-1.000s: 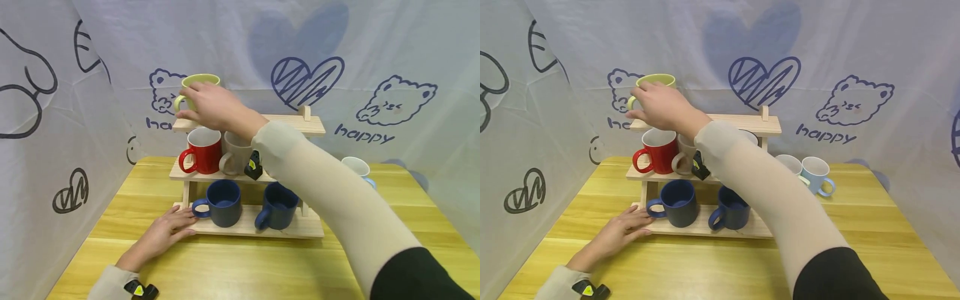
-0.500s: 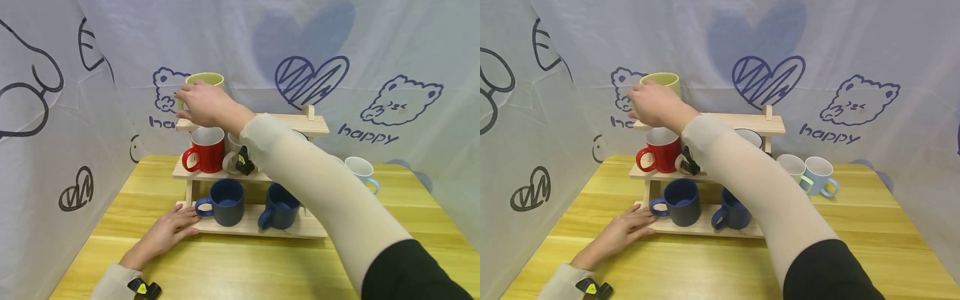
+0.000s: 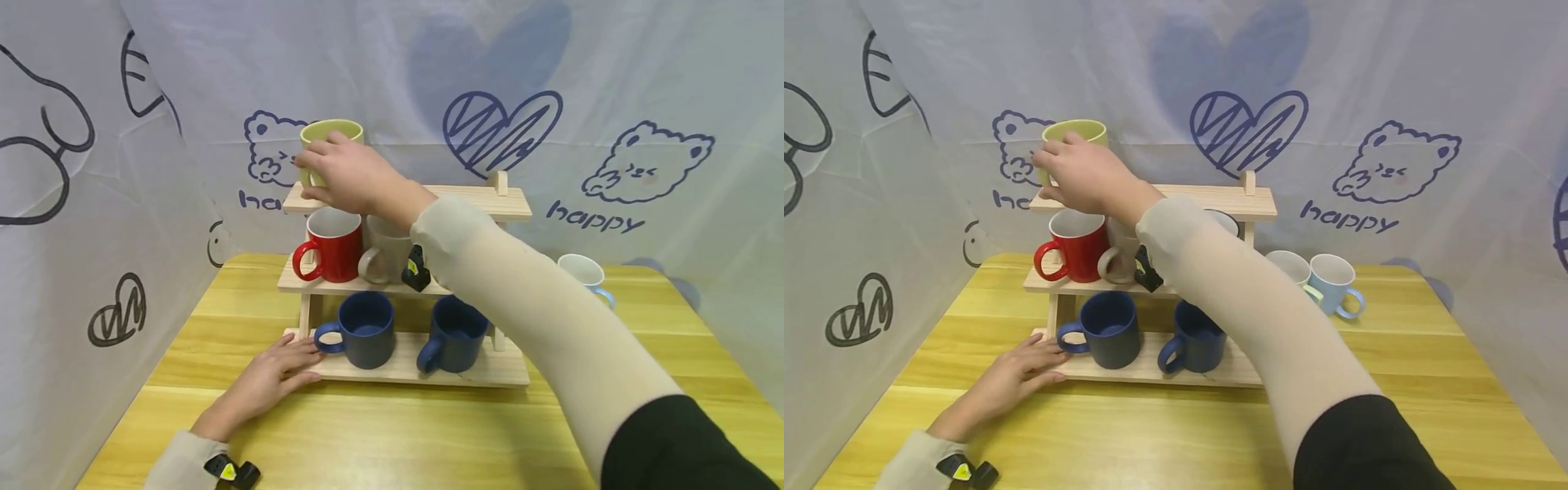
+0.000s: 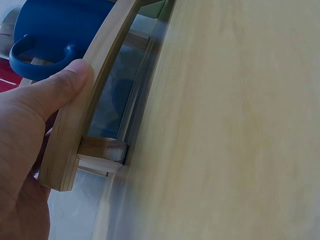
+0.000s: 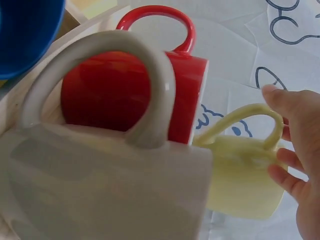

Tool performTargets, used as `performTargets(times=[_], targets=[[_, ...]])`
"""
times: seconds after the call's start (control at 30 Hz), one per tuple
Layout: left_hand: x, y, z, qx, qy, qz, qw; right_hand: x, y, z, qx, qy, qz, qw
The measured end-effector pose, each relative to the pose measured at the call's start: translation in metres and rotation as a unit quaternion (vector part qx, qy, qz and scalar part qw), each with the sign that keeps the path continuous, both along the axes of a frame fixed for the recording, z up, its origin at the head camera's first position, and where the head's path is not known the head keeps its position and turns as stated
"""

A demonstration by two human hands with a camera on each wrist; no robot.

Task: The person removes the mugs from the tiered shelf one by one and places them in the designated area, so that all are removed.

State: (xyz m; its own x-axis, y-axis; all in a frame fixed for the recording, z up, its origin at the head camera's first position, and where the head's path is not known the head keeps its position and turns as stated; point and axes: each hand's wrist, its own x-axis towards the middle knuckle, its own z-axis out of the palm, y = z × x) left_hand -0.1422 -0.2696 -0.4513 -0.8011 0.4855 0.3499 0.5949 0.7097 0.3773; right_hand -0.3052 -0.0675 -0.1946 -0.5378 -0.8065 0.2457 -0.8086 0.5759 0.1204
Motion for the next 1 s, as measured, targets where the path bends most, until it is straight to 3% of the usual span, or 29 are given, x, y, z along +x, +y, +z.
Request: performTargets(times=[0.3,0.53,0.8,1.0], targets=[[0.001,0.000,0.000,-0.002,-0.019,0.007,0.9998,0.001,0.011,-0.010,-0.076,0.022,0.019,0.997],[0.001,0.001,0.000,-0.004,-0.029,0.009,0.9995,0.000,0.020,-0.019,-0.145,0.014,0.025,0.989],[0.001,0.001,0.000,-0.005,-0.029,0.009,0.9995,0.000,0.027,-0.023,-0.203,-0.021,-0.005,0.979],[0.001,0.001,0.001,-0.003,-0.028,0.009,0.9996,0.000,0.038,-0.024,-0.229,-0.046,-0.051,0.971]])
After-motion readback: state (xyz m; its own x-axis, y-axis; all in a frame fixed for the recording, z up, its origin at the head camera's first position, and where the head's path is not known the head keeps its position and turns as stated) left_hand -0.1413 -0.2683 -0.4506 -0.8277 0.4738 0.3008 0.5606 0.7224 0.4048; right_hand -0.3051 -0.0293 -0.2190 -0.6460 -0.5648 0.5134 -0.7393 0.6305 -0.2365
